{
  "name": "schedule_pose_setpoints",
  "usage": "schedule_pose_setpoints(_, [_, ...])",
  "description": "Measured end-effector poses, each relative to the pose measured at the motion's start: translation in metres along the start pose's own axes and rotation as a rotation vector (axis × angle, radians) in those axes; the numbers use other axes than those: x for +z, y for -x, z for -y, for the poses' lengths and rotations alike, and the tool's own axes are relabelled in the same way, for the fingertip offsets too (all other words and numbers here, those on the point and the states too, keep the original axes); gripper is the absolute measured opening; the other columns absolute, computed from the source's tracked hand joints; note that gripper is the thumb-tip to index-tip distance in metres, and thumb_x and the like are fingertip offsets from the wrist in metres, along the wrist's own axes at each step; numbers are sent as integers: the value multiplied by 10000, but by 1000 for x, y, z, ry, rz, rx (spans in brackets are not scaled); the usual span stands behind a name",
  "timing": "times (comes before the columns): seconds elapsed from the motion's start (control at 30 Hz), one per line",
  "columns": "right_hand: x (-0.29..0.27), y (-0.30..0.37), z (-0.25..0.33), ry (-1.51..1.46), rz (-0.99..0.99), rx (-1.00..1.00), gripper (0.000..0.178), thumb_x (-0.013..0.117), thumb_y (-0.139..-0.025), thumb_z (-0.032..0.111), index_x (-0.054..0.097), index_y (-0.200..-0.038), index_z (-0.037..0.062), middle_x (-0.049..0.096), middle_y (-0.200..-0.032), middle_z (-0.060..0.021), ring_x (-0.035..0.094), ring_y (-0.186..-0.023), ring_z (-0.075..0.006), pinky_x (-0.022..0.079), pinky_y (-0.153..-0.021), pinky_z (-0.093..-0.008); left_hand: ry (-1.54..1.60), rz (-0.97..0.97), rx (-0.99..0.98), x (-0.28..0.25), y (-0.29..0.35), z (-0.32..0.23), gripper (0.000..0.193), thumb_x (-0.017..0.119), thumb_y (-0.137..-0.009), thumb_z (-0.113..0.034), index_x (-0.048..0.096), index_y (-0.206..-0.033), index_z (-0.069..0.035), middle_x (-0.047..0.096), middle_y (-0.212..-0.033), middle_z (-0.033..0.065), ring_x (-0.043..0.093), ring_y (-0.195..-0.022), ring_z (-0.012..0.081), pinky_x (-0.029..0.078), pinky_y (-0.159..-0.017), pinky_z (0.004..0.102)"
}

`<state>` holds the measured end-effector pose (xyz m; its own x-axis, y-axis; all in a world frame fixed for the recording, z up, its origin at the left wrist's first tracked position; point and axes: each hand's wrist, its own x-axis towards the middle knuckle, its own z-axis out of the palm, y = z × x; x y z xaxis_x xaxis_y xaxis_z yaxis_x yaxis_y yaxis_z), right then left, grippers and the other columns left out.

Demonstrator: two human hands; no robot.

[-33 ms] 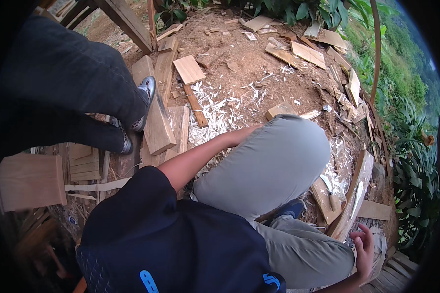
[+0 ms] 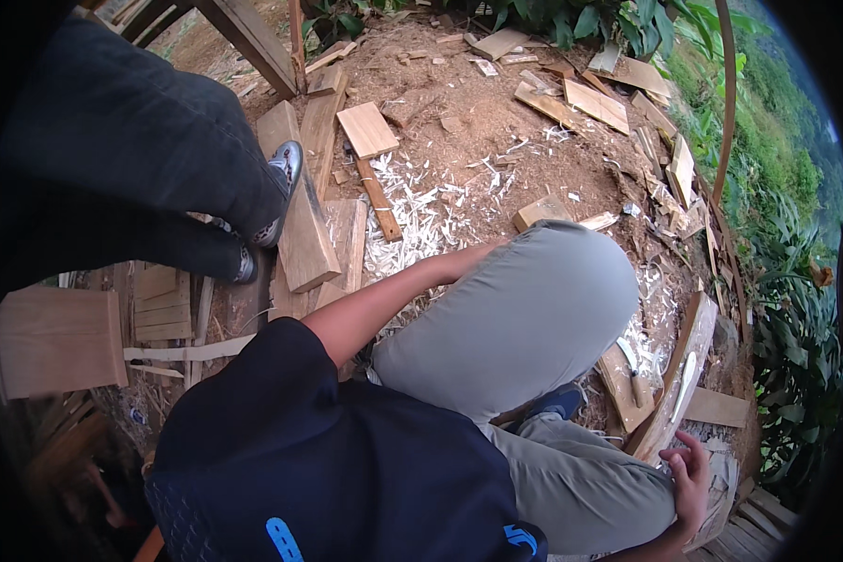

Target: The person sits cross-legged on the ground and uses a knife to carve a piece of wood, removing thin shavings. They periodically rotate the wood to work on different edges and inspect the carved surface.

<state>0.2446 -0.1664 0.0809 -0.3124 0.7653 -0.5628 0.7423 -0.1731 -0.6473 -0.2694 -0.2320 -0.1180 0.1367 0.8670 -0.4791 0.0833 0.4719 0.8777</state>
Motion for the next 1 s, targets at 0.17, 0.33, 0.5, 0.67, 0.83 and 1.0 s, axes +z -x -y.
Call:
schedule_pose_setpoints(0.17, [12,-4,2,-242,60,55,541,649,-884,97,475,-1375,-50,721,-885,-173,701,-866,-218,527,-876,-325,-35,-80,61,10,21,24,704,500,-1015,-424,241,-1563,-65,311,-1589,170,344,-1438,280,287,-1173,371])
schedule_pose_setpoints(0.33, [6,-15,-17,-237,78,67,592,670,-855,174,485,-1378,-31,706,-848,-151,714,-808,-217,553,-809,-304,-3,-137,212,6,4,104,612,428,-1035,-486,408,-1471,-58,449,-1478,165,439,-1349,260,334,-1132,361])
schedule_pose_setpoints(0.5, [11,-31,-4,-197,84,74,600,660,-845,144,476,-1388,-33,703,-839,-143,717,-791,-217,560,-790,-297,92,-66,169,13,25,87,554,406,-1050,-473,576,-1359,-45,593,-1330,137,550,-1227,217,400,-1066,340])
schedule_pose_setpoints(0.67, [13,-31,-1,-197,54,75,611,651,-834,114,467,-1398,-35,700,-831,-134,720,-774,-217,567,-770,-289,89,-59,20,7,26,80,479,449,-1047,-425,626,-1284,-48,645,-1197,89,590,-1086,158,455,-956,321])
schedule_pose_setpoints(0.83, [12,-23,-5,-216,-11,91,623,641,-824,84,458,-1408,-36,697,-823,-125,723,-757,-217,574,-750,-282,101,-72,25,1,14,87,444,494,-1021,-443,634,-1222,-74,656,-1060,44,600,-933,126,487,-831,302])
schedule_pose_setpoints(1.0, [19,-12,2,-255,-66,113,676,606,-787,-13,424,-1437,-42,690,-859,-119,724,-734,-211,590,-715,-278,78,-16,-9,-12,3,72,413,541,-1007,-378,593,-1277,-71,651,-1130,58,610,-947,112,500,-814,292])
